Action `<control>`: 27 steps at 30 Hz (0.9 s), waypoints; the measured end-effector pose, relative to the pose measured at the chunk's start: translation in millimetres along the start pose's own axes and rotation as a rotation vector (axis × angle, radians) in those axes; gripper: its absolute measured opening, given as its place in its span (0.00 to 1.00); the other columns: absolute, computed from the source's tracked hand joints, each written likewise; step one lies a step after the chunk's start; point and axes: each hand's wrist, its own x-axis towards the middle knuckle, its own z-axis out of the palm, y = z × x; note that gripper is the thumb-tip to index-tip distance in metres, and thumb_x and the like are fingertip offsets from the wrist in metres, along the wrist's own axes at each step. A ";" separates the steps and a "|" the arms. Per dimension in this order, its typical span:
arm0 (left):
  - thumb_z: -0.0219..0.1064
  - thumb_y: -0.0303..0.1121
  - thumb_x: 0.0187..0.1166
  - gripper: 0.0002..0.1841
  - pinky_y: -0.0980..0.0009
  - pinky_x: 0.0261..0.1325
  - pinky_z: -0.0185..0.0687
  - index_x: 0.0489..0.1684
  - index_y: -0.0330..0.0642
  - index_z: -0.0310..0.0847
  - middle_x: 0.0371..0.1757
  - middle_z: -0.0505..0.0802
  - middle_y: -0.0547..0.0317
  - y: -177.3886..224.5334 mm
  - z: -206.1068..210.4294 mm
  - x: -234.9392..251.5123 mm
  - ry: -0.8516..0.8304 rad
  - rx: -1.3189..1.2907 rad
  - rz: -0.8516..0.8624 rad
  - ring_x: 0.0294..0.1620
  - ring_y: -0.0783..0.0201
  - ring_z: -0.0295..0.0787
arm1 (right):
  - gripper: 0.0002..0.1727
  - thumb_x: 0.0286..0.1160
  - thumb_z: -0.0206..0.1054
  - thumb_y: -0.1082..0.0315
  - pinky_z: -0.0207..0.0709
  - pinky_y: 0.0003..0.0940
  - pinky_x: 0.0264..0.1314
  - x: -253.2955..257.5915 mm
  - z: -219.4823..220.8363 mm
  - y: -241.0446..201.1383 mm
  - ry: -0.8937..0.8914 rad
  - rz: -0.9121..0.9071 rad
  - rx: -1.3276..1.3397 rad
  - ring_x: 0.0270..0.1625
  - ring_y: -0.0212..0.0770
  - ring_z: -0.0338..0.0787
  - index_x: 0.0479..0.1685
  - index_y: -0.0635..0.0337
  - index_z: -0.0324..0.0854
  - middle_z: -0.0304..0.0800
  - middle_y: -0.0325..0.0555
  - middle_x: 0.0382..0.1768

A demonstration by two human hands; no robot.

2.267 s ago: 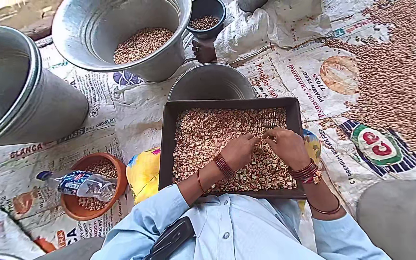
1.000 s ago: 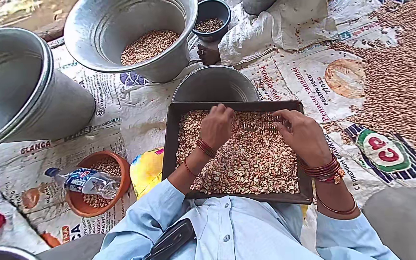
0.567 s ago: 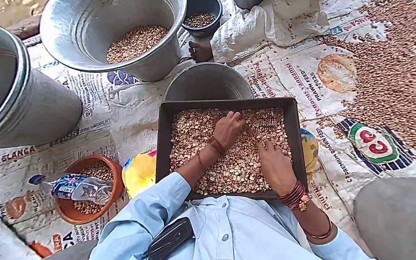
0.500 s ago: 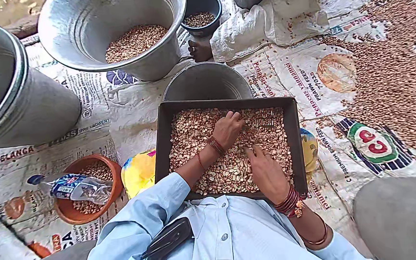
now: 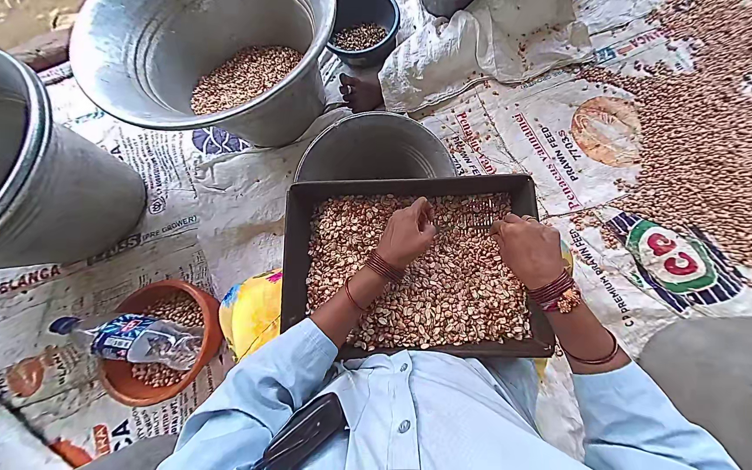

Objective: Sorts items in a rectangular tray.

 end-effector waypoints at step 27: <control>0.62 0.27 0.83 0.10 0.46 0.49 0.88 0.48 0.36 0.91 0.46 0.95 0.44 16.6 10.4 -9.9 -0.118 0.197 0.322 0.48 0.45 0.95 | 0.16 0.83 0.57 0.68 0.79 0.62 0.43 9.0 -5.4 -16.6 -0.205 0.075 -0.119 0.48 0.68 0.93 0.50 0.75 0.83 0.90 0.69 0.46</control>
